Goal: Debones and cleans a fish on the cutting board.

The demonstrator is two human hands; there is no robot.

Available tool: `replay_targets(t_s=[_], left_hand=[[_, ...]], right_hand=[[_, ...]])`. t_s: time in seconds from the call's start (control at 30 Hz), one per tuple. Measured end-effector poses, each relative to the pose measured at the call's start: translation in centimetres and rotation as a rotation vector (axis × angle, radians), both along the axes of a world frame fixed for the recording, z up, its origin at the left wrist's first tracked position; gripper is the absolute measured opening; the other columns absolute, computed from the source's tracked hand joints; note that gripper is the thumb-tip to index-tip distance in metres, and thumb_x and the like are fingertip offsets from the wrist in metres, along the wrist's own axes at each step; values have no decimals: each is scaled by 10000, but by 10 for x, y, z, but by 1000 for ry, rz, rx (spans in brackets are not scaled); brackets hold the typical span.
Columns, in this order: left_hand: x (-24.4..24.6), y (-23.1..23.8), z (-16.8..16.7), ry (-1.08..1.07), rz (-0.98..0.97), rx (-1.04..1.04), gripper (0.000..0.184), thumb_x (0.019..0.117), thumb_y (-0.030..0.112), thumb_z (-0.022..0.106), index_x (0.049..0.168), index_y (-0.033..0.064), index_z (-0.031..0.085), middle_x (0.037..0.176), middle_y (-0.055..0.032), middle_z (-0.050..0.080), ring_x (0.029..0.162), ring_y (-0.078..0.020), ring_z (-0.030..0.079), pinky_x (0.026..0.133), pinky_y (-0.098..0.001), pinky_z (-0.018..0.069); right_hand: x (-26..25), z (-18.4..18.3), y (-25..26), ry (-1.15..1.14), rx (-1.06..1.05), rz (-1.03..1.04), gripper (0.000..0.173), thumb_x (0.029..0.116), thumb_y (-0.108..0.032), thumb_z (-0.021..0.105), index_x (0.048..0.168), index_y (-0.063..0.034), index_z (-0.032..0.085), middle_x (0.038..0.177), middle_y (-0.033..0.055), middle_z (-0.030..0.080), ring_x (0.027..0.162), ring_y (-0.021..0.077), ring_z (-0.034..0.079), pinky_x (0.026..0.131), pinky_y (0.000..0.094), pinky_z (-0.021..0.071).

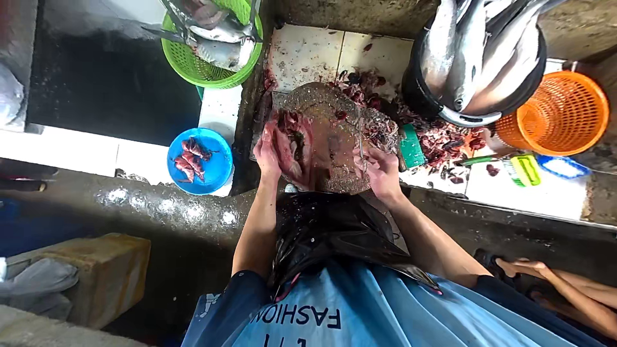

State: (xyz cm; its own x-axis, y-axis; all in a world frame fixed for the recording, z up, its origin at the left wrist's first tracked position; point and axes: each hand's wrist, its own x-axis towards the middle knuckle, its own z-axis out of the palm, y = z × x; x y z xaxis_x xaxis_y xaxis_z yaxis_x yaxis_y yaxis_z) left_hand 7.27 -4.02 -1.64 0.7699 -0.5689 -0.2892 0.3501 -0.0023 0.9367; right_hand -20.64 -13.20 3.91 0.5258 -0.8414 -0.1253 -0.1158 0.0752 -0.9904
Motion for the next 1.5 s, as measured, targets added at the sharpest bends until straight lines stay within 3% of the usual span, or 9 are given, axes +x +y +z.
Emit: replay_targets(t_s=[0.1,0.2,0.27,0.43,0.6,0.83,1.03,1.23,1.5], left_hand=[[3,37,-14,-391,-156,608,572,945,365,729,1361,15,550,1158,-219,694,1079,-333,692,968,-539,558],[-19,66,-10,-452,-419,766,1256,644,141,970,1612,113,170,1458,-319,477,1275,-479,561,1034,-638,502],[-23,66,-8,-490,-408,805,1279,588,125,992,1604,128,215,1390,-313,544,1213,-481,603,999,-641,520],[12,28,-1,-568,-210,806,940,760,196,902,1514,70,354,1042,-224,711,955,-405,713,860,-590,582],[18,35,-5,-472,-245,835,426,787,364,872,1030,45,729,967,-167,743,954,-350,720,868,-621,559],[-1,44,-19,111,-185,360,324,864,0,732,1169,-53,639,1075,-186,723,979,-262,724,881,-459,615],[-12,50,-30,147,-114,275,375,912,79,746,1245,-36,619,1126,-176,716,1023,-249,716,920,-441,606],[-22,31,-41,-128,-20,529,515,728,163,915,1156,9,674,1050,-150,744,991,-251,732,903,-493,609],[-32,35,-32,214,44,266,331,914,110,757,1194,-29,648,1068,-176,727,969,-259,727,881,-457,616]], right_hand=[[-13,-9,8,213,-184,1,242,916,-150,673,1126,-33,700,841,47,712,612,122,630,566,327,564],[-31,-15,18,631,-359,141,457,875,-368,702,1179,-29,658,880,92,666,745,231,636,683,475,549],[-33,-17,20,844,-232,280,489,861,-477,722,1114,-59,697,898,118,694,815,308,670,740,579,532],[-32,-25,36,837,-270,386,489,865,-461,713,1168,-77,692,973,129,717,872,320,696,771,581,551],[-1,-19,41,829,-472,467,557,849,-524,690,1231,-118,678,1012,73,727,937,274,692,865,572,510],[59,-33,55,894,-525,584,576,781,-595,681,1160,-161,689,951,72,723,853,294,695,755,594,521],[67,-43,63,808,-422,624,339,839,-379,696,1064,-128,725,896,104,725,862,310,711,745,582,559],[39,-30,79,722,-279,691,297,915,-370,675,1021,-97,727,874,100,720,846,280,703,786,543,552],[15,-21,65,673,-430,400,526,822,-496,722,1174,-104,717,889,52,703,748,230,653,673,505,543]])
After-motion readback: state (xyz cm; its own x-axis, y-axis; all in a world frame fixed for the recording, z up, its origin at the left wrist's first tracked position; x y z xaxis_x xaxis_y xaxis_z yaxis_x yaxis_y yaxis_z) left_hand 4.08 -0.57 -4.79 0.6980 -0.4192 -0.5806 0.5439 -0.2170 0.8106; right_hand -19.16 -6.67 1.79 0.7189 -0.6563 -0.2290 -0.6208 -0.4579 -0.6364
